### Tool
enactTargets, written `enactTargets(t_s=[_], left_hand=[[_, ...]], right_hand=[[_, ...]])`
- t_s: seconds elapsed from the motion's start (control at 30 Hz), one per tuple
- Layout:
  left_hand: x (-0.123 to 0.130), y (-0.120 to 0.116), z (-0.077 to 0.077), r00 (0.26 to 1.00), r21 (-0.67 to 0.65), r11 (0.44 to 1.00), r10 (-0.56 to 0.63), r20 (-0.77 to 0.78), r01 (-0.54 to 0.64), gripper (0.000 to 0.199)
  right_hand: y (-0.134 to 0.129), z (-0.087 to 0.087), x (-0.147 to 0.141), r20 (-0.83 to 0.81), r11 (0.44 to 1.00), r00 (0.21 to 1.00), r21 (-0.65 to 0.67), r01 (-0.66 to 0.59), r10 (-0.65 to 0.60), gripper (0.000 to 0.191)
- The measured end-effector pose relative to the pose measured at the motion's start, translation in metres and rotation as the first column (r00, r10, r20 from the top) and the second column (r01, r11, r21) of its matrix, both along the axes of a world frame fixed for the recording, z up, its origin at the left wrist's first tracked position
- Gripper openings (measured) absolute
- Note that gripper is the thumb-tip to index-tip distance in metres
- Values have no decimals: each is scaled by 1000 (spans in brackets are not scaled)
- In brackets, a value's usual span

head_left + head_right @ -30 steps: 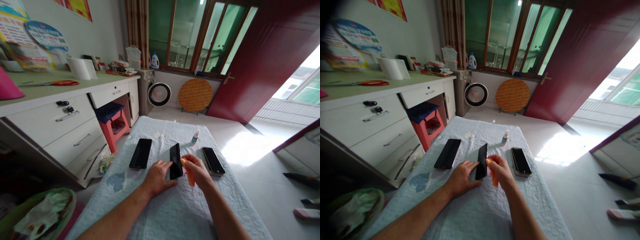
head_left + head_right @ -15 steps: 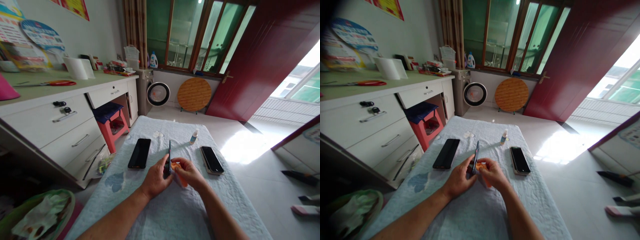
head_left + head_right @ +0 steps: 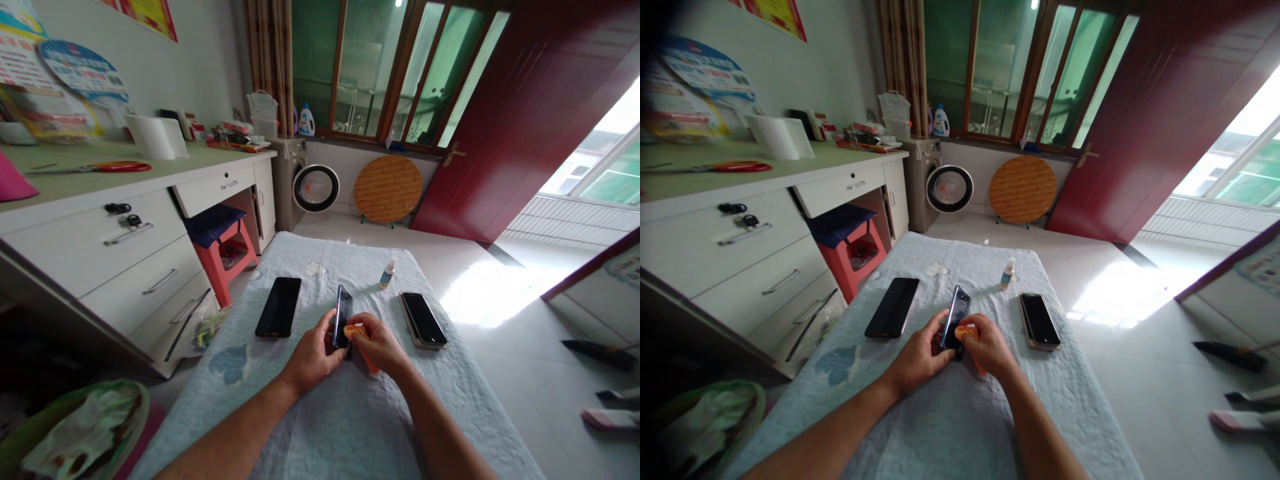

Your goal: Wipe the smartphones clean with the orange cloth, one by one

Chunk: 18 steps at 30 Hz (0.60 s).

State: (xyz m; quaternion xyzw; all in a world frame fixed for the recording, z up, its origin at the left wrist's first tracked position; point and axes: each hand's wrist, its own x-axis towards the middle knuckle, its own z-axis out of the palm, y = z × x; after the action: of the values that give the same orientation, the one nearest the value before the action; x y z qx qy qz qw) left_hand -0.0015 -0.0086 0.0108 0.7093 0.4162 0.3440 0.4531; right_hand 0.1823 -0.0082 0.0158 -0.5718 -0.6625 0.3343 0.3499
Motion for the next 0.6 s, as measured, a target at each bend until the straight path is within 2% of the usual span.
enactTargets(t_s=[0.1, 0.23, 0.43, 0.6], left_hand=[[-1, 1, 1, 999, -8, 999, 38, -37, -39, 76], [-2, 4, -2, 985, 44, 994, 101, -140, -96, 75], [-2, 2, -10, 951, 253, 967, 108, -288, -34, 70], [-3, 2, -10, 894, 389, 921, 164, -417, 12, 66]], right_hand=[[1, -1, 1, 23, 1000, 1000, 24, -4, 3, 18], [1, -2, 0, 73, 999, 997, 31, 8, -10, 20], [0, 2, 2, 162, 996, 983, 18, 86, -88, 23], [0, 4, 2, 178, 987, 974, -57, 149, -137, 28]])
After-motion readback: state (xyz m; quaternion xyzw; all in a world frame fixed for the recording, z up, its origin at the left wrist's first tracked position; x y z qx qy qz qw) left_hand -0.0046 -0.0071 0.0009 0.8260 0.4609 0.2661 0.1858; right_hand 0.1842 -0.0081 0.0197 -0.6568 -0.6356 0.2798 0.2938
